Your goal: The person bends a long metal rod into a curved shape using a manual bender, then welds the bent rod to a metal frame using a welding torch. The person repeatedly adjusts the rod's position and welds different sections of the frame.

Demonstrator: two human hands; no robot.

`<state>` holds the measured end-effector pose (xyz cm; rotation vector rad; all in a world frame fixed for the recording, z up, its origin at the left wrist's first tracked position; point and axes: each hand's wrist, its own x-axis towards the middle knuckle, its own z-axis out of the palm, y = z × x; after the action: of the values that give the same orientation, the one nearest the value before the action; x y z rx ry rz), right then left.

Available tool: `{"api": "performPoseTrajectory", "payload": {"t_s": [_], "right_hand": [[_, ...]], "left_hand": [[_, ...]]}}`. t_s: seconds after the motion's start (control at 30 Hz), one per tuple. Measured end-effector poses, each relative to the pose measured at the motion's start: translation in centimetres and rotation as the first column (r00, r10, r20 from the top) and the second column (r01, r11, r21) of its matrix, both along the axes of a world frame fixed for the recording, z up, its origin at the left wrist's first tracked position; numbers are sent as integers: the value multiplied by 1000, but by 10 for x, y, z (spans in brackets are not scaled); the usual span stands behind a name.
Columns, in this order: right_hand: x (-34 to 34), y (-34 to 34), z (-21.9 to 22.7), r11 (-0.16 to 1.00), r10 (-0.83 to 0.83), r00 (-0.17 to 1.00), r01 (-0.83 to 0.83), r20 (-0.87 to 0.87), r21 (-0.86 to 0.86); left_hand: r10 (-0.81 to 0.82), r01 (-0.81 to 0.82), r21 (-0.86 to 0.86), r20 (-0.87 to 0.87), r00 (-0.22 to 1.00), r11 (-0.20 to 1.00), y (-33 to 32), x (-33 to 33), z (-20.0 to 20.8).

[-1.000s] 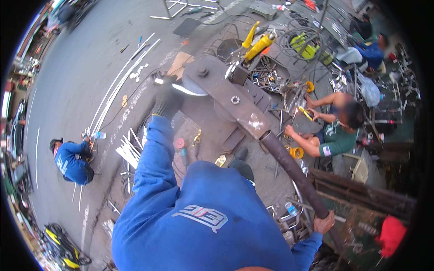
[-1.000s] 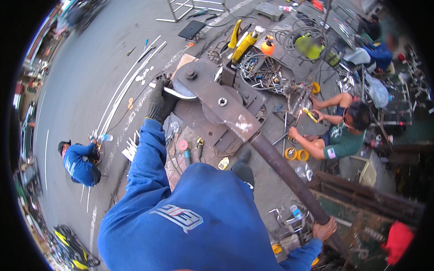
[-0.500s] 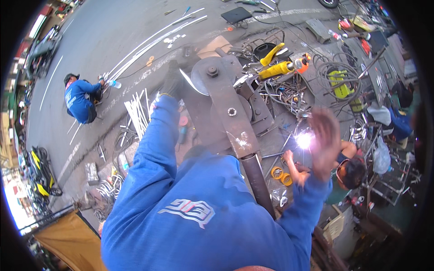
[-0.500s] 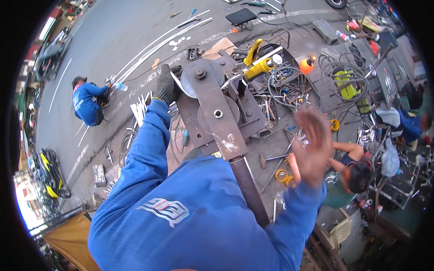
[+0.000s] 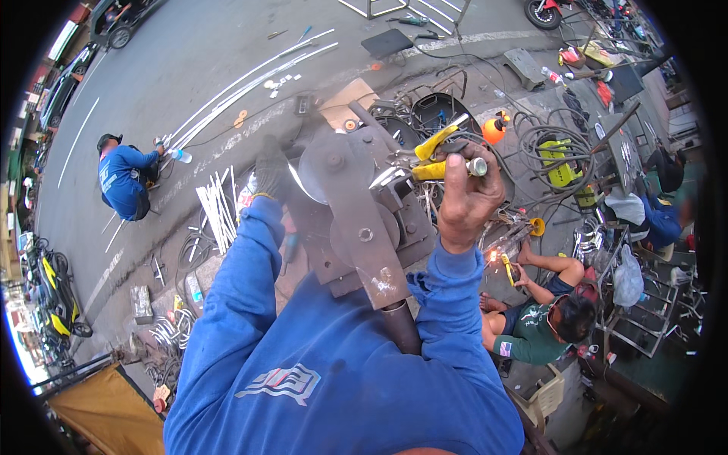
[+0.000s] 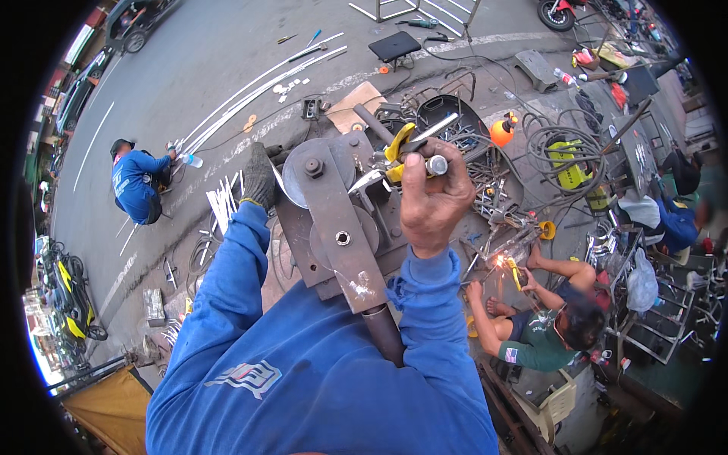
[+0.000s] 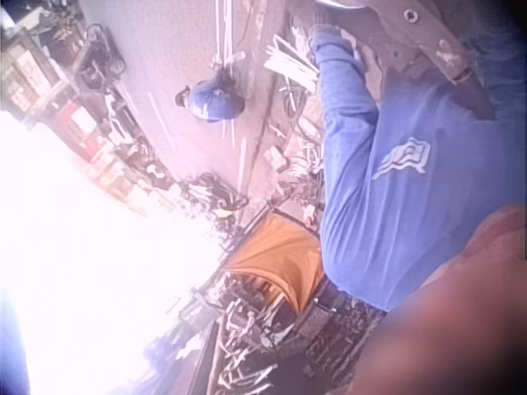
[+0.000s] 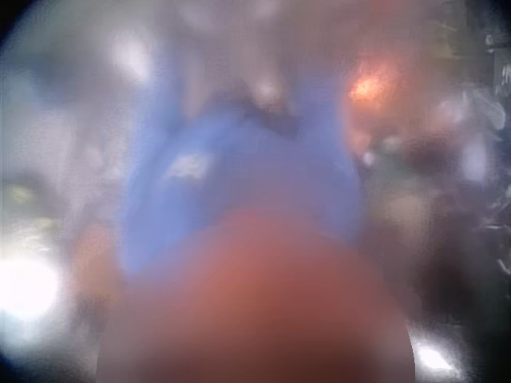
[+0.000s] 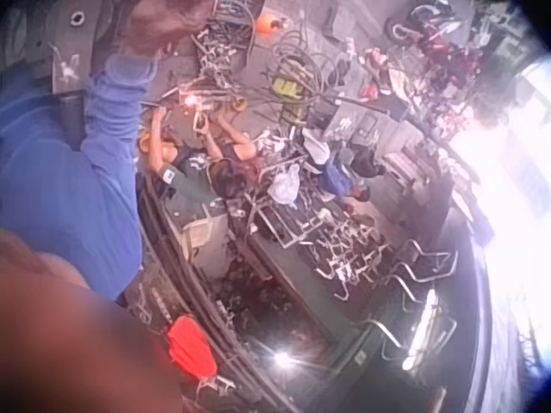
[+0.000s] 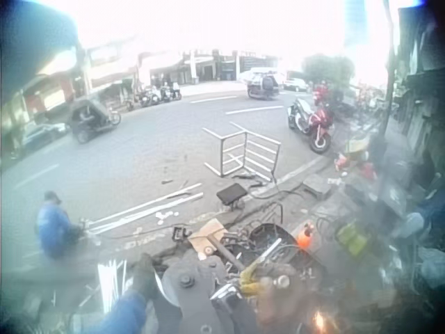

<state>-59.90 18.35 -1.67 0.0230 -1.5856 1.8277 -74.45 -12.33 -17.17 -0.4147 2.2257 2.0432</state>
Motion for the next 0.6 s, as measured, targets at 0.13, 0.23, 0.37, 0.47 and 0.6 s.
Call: {"api": "performPoseTrajectory", "payload": {"t_s": [0.13, 0.23, 0.37, 0.47, 0.6], "right_hand": [[-2, -5, 0, 998, -55, 998, 55, -33, -8], [-5, -8, -3, 997, -12, 991, 2, -131, -76], [-13, -10, 0, 993, -110, 990, 113, -85, 30], [-20, -4, 12, 988, -108, 992, 99, 70, 116], [-57, 5, 15, 958, 220, 962, -244, 163, 150]], "left_hand": [[83, -127, 242, 180, 980, 962, -3, -4, -8], [-10, 10, 31, 13, 1000, 999, -9, -12, -22], [-80, 79, -16, -93, 992, 997, -11, -16, -37], [-71, 59, -87, -136, 988, 994, -5, -11, -35], [-4, 5, 165, -3, 1000, 986, 9, -6, -17]]}}
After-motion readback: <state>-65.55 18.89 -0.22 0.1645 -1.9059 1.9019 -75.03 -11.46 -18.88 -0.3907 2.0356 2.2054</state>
